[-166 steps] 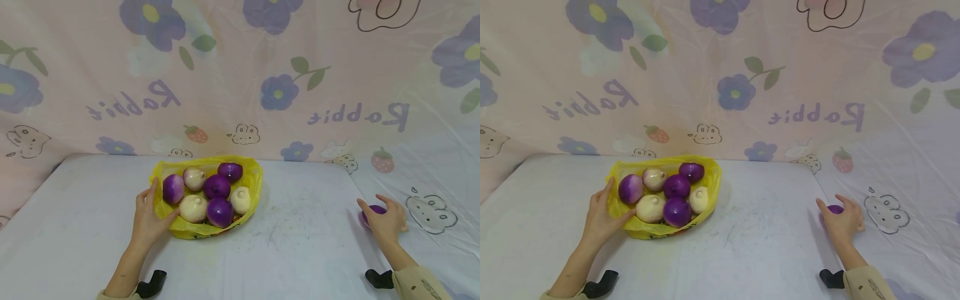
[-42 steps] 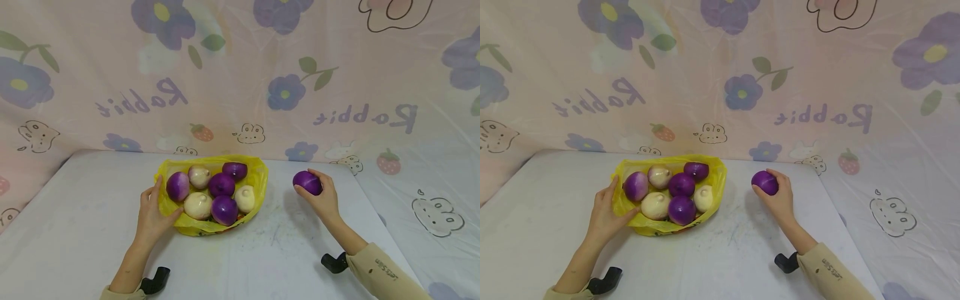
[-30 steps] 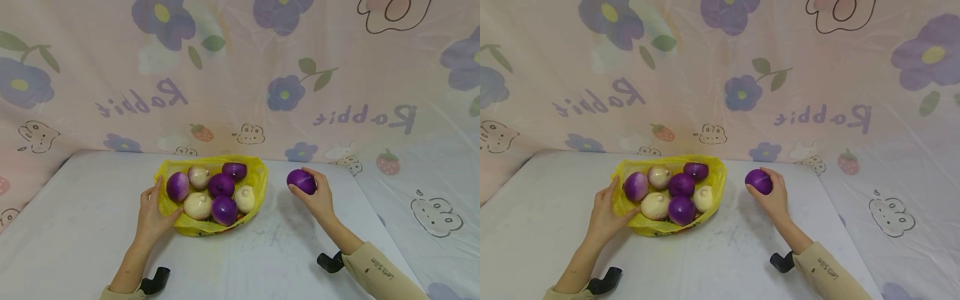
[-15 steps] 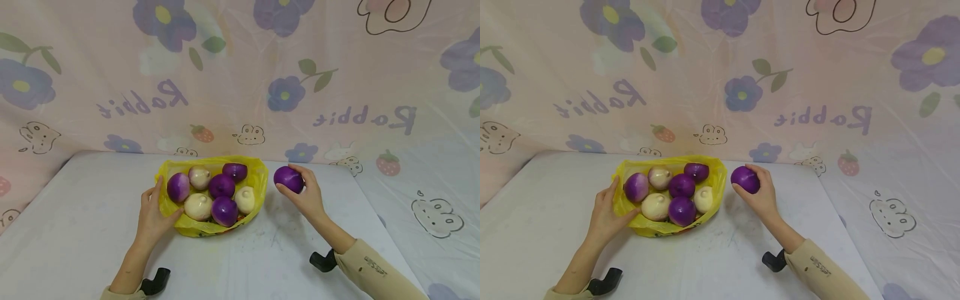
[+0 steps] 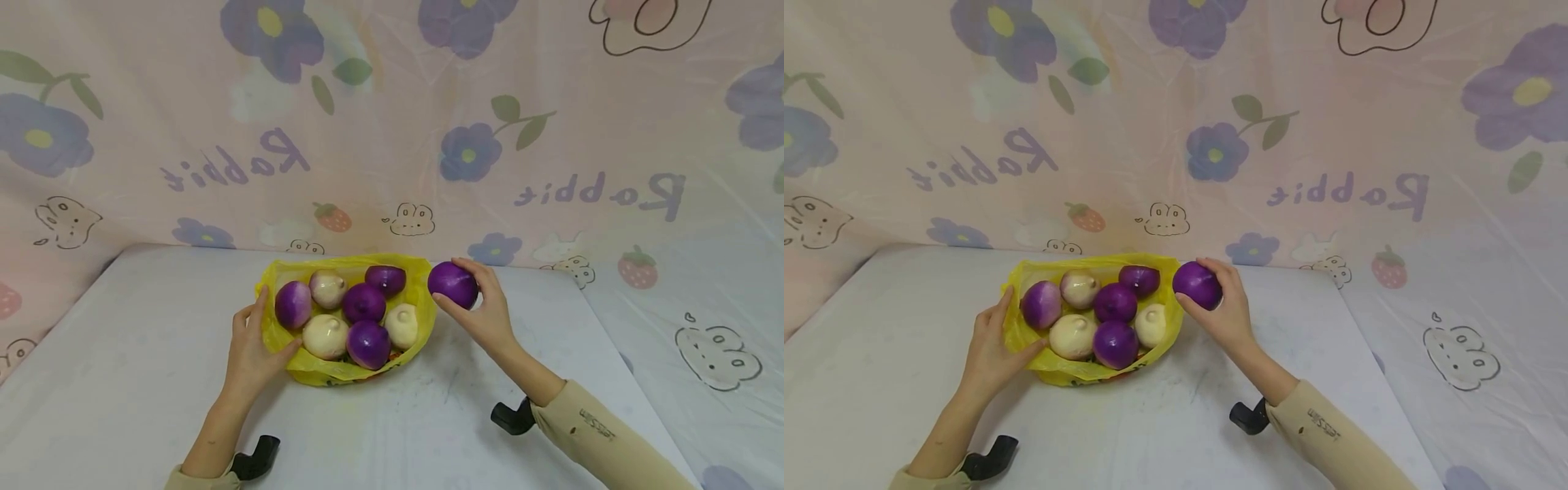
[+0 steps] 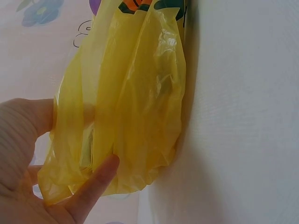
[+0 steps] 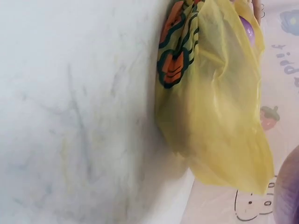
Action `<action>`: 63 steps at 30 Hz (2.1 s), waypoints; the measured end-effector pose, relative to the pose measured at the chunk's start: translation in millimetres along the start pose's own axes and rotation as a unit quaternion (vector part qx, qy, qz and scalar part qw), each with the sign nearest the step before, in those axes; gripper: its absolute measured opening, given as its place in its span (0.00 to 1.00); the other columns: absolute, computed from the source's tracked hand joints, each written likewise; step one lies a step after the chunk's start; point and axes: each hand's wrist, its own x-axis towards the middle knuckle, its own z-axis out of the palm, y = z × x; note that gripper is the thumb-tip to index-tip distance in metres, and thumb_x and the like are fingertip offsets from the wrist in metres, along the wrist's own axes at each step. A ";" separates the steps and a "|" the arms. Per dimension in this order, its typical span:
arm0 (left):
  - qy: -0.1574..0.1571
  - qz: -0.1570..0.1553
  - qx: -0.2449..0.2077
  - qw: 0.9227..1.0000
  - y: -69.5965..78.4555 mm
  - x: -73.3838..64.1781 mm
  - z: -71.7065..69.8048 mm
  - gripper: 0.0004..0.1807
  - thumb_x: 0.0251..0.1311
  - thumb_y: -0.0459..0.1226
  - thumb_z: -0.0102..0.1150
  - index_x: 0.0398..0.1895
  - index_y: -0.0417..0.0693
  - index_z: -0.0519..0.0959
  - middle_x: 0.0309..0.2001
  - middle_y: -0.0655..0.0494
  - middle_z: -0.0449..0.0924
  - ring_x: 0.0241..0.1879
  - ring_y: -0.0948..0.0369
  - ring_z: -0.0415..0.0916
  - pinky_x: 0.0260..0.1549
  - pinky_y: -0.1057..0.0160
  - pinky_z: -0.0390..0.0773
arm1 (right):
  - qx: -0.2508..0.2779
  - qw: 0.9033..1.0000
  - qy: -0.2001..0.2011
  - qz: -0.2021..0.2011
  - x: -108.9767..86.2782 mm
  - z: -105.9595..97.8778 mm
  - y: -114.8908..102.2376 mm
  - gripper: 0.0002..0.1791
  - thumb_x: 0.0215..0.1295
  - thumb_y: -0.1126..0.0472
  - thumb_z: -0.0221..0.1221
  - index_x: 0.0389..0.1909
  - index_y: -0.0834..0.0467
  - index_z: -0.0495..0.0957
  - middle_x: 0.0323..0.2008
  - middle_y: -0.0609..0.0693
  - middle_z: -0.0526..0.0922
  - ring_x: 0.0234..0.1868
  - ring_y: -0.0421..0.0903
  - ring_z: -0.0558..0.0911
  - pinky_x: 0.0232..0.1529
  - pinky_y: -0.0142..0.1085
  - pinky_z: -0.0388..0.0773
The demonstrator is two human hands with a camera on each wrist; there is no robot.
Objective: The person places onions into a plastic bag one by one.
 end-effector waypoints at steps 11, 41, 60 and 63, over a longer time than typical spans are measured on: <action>0.001 -0.003 -0.001 1.000 -0.7 -0.7 -0.1 0.54 0.47 0.33 0.70 0.75 0.42 0.48 0.63 0.26 0.53 0.58 0.33 0.61 0.58 0.34 0.63 | 0.027 0.999 -0.027 -0.029 8.1 26.0 -15.7 0.32 0.51 0.58 0.70 0.60 0.49 0.73 0.61 0.48 0.69 0.59 0.47 0.71 0.56 0.47 0.75; 0.005 -0.002 0.003 1.000 -0.6 -1.7 -0.5 0.53 0.47 0.33 0.70 0.75 0.43 0.49 0.62 0.27 0.54 0.57 0.34 0.63 0.58 0.34 0.65 | 0.031 0.992 -0.115 0.036 12.5 94.7 -43.3 0.36 0.51 0.51 0.69 0.63 0.51 0.71 0.64 0.52 0.68 0.61 0.54 0.72 0.58 0.54 0.72; -0.003 -0.014 0.003 1.000 1.3 -2.5 0.0 0.53 0.48 0.34 0.69 0.75 0.44 0.48 0.64 0.27 0.53 0.59 0.33 0.61 0.59 0.35 0.64 | 0.003 0.982 -0.186 0.027 17.5 125.2 -40.7 0.38 0.53 0.46 0.68 0.65 0.51 0.68 0.62 0.50 0.72 0.61 0.51 0.73 0.59 0.49 0.73; -0.001 -0.009 0.003 1.000 1.0 -3.0 0.2 0.53 0.48 0.33 0.70 0.75 0.44 0.48 0.63 0.27 0.53 0.59 0.33 0.62 0.59 0.35 0.64 | -0.001 0.981 -0.193 0.026 18.5 127.8 -40.0 0.36 0.54 0.46 0.67 0.64 0.53 0.70 0.61 0.50 0.74 0.59 0.50 0.74 0.59 0.48 0.73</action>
